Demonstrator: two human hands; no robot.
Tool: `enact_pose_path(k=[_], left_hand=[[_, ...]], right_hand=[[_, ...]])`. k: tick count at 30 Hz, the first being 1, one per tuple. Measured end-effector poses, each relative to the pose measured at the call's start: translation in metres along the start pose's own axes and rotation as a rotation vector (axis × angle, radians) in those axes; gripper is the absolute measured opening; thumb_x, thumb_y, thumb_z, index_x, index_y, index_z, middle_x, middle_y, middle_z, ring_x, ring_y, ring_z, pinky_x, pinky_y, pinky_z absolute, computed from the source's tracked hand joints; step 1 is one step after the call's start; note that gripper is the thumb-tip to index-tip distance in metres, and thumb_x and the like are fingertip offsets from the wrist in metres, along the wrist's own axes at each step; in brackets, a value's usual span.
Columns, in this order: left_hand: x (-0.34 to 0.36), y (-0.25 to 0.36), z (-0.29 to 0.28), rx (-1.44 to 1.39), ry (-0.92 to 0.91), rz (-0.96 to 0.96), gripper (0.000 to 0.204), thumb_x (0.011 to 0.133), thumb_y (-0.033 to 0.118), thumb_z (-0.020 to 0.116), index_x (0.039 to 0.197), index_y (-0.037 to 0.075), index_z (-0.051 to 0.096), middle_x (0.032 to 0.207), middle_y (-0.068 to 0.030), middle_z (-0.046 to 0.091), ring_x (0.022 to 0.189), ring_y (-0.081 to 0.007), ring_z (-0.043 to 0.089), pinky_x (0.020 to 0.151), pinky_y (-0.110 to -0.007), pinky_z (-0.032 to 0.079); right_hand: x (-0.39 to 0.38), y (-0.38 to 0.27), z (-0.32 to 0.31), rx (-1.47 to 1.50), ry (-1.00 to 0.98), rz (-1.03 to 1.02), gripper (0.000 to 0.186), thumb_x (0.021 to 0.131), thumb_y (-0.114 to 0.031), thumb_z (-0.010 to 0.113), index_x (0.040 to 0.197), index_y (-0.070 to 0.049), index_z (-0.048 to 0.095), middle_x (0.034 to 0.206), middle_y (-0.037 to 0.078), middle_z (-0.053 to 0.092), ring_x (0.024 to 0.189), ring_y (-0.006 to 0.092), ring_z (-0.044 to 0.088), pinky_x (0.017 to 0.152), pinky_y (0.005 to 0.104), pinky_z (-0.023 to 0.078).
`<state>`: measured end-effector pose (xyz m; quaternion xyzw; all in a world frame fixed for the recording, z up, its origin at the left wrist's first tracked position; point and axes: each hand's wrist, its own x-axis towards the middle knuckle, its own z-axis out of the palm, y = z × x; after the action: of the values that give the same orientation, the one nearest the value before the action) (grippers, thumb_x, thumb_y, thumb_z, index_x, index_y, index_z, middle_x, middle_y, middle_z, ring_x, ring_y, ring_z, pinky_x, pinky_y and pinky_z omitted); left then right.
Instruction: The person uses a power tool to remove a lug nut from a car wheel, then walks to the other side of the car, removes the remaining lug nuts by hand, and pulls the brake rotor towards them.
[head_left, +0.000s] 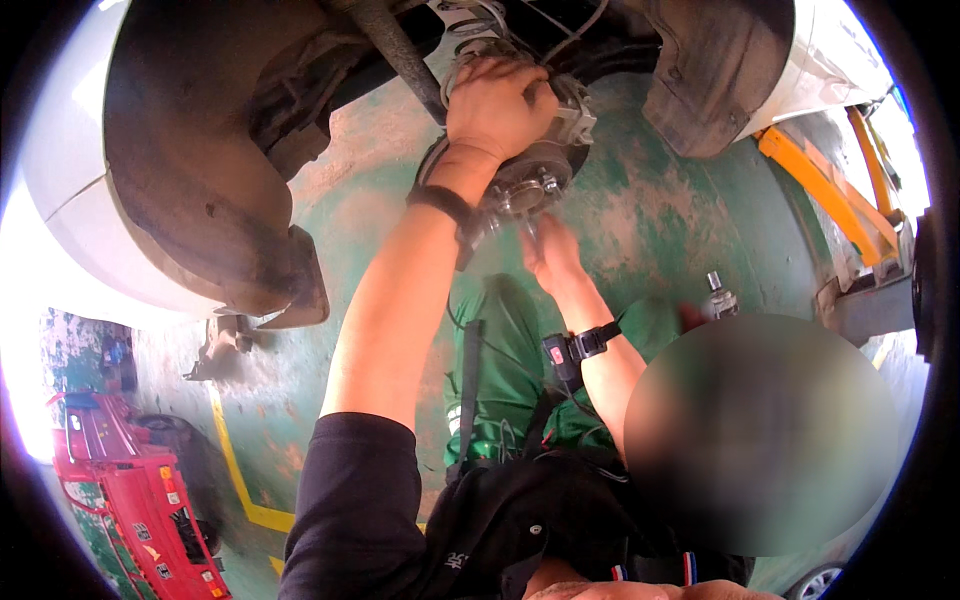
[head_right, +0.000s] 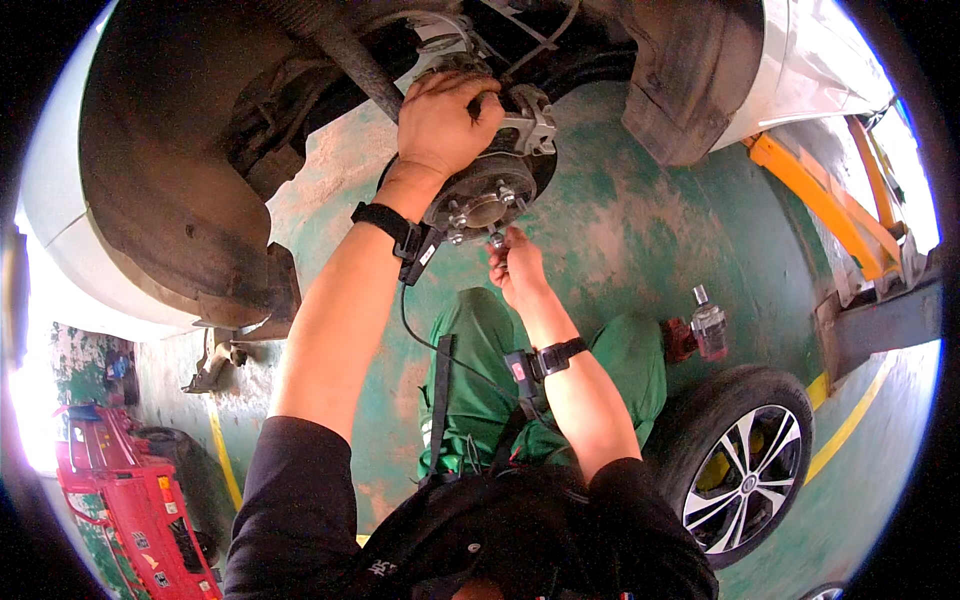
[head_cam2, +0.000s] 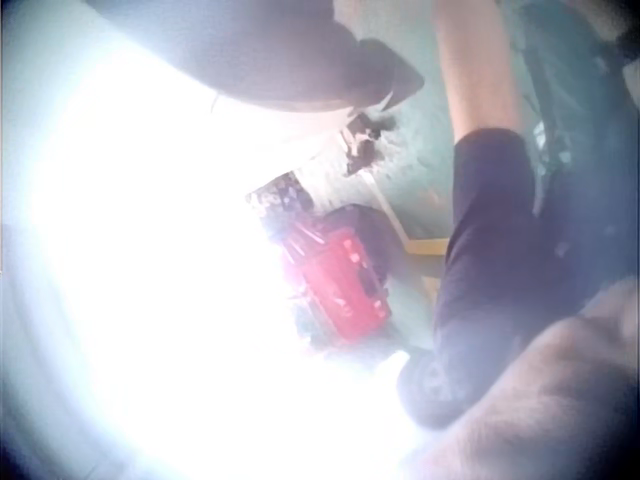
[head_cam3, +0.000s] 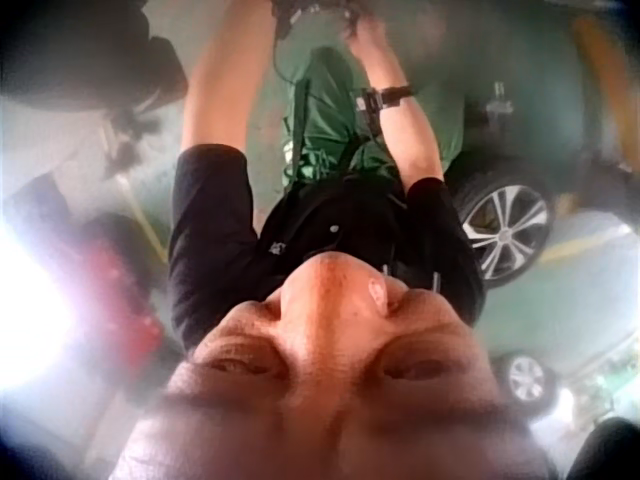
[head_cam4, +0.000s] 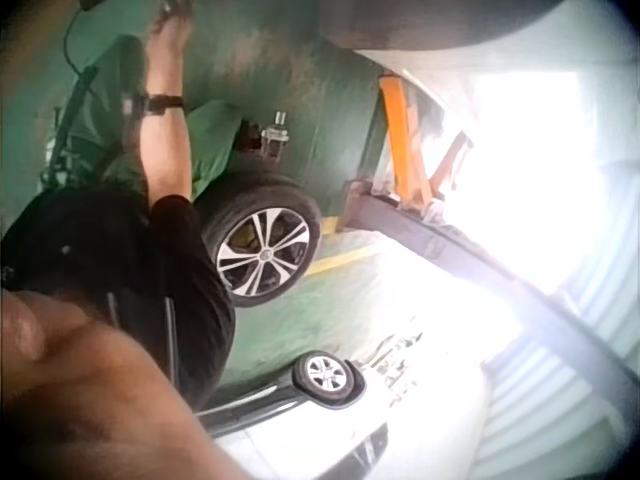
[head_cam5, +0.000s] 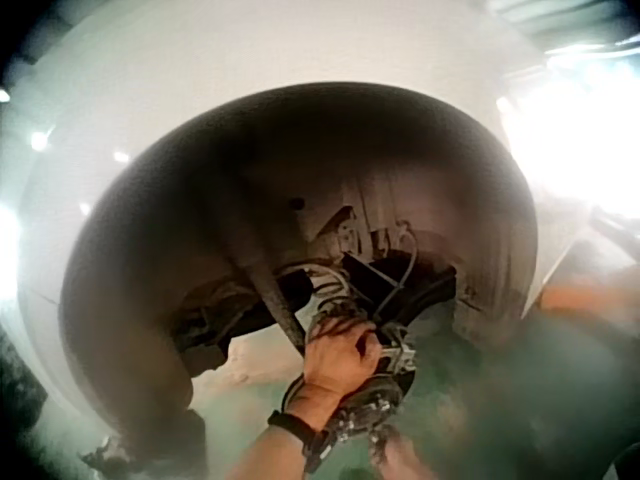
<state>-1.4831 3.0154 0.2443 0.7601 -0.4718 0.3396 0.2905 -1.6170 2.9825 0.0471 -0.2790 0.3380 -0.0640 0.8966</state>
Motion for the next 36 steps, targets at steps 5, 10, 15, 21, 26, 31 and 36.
enact_pose_path(k=[5, 10, 15, 21, 26, 31, 36], left_hand=[[-0.002, -0.001, -0.002, 0.0, -0.006, -0.021, 0.027, 0.088, 0.032, 0.06, 0.101, 0.019, 0.079, 0.104, -0.0067, 0.075, 0.108, -0.0302, 0.066, 0.103, -0.043, 0.046], [-0.003, -0.002, -0.001, 0.03, 0.013, -0.005, 0.025, 0.085, 0.032, 0.059, 0.095, 0.019, 0.079, 0.104, -0.0023, 0.076, 0.107, -0.0247, 0.066, 0.102, -0.04, 0.046], [-0.006, -0.006, -0.001, 0.024, 0.035, 0.002, 0.025, 0.085, 0.032, 0.06, 0.095, 0.018, 0.079, 0.103, -0.0031, 0.076, 0.105, -0.0253, 0.067, 0.102, -0.04, 0.046], [-0.002, -0.004, 0.001, 0.031, 0.032, 0.031, 0.026, 0.087, 0.033, 0.059, 0.098, 0.019, 0.079, 0.104, -0.0057, 0.075, 0.105, -0.0283, 0.067, 0.102, -0.041, 0.047], [-0.003, -0.004, 0.0, 0.047, 0.015, 0.022, 0.027, 0.087, 0.034, 0.059, 0.098, 0.02, 0.079, 0.104, -0.0056, 0.075, 0.106, -0.028, 0.067, 0.101, -0.041, 0.047], [-0.003, -0.005, 0.001, 0.042, 0.036, 0.023, 0.026, 0.087, 0.033, 0.059, 0.098, 0.02, 0.079, 0.103, -0.0053, 0.075, 0.105, -0.0278, 0.067, 0.101, -0.042, 0.048], [-0.003, 0.001, 0.0, 0.026, 0.029, -0.014, 0.024, 0.083, 0.032, 0.06, 0.09, 0.018, 0.078, 0.101, -0.0007, 0.076, 0.103, -0.0233, 0.068, 0.102, -0.039, 0.045]], right_hand=[[-0.01, -0.001, 0.009, 0.051, 0.085, -0.066, 0.031, 0.105, -0.035, 0.048, 0.085, -0.011, 0.05, 0.078, 0.004, 0.06, 0.061, 0.0083, 0.049, 0.048, 0.0238, 0.037], [-0.018, 0.001, 0.008, -0.247, -0.071, -0.158, 0.036, 0.105, -0.039, 0.047, 0.09, -0.007, 0.055, 0.08, 0.006, 0.065, 0.058, 0.0108, 0.05, 0.049, 0.0246, 0.038], [-0.03, -0.001, 0.022, -0.036, -0.04, 0.047, 0.036, 0.106, -0.038, 0.046, 0.091, -0.006, 0.055, 0.08, 0.007, 0.065, 0.058, 0.0127, 0.053, 0.049, 0.0249, 0.041], [-0.01, 0.002, 0.01, 0.064, -0.033, 0.032, 0.038, 0.106, -0.039, 0.047, 0.088, -0.006, 0.054, 0.081, 0.008, 0.065, 0.06, 0.0135, 0.055, 0.05, 0.0278, 0.046], [-0.024, 0.017, 0.007, -0.03, -0.151, 0.051, 0.051, 0.106, -0.05, 0.042, 0.091, -0.005, 0.059, 0.079, 0.005, 0.061, 0.063, 0.0132, 0.055, 0.052, 0.0276, 0.046], [-0.041, 0.021, 0.034, -0.141, -0.299, 0.132, 0.059, 0.106, -0.056, 0.036, 0.095, -0.003, 0.062, 0.082, 0.002, 0.061, 0.063, 0.0112, 0.053, 0.056, 0.0273, 0.044], [-0.035, 0.013, 0.052, -0.016, -0.317, 0.066, 0.039, 0.104, -0.039, 0.044, 0.096, -0.006, 0.06, 0.078, -0.001, 0.06, 0.064, 0.0097, 0.053, 0.053, 0.0253, 0.042]])
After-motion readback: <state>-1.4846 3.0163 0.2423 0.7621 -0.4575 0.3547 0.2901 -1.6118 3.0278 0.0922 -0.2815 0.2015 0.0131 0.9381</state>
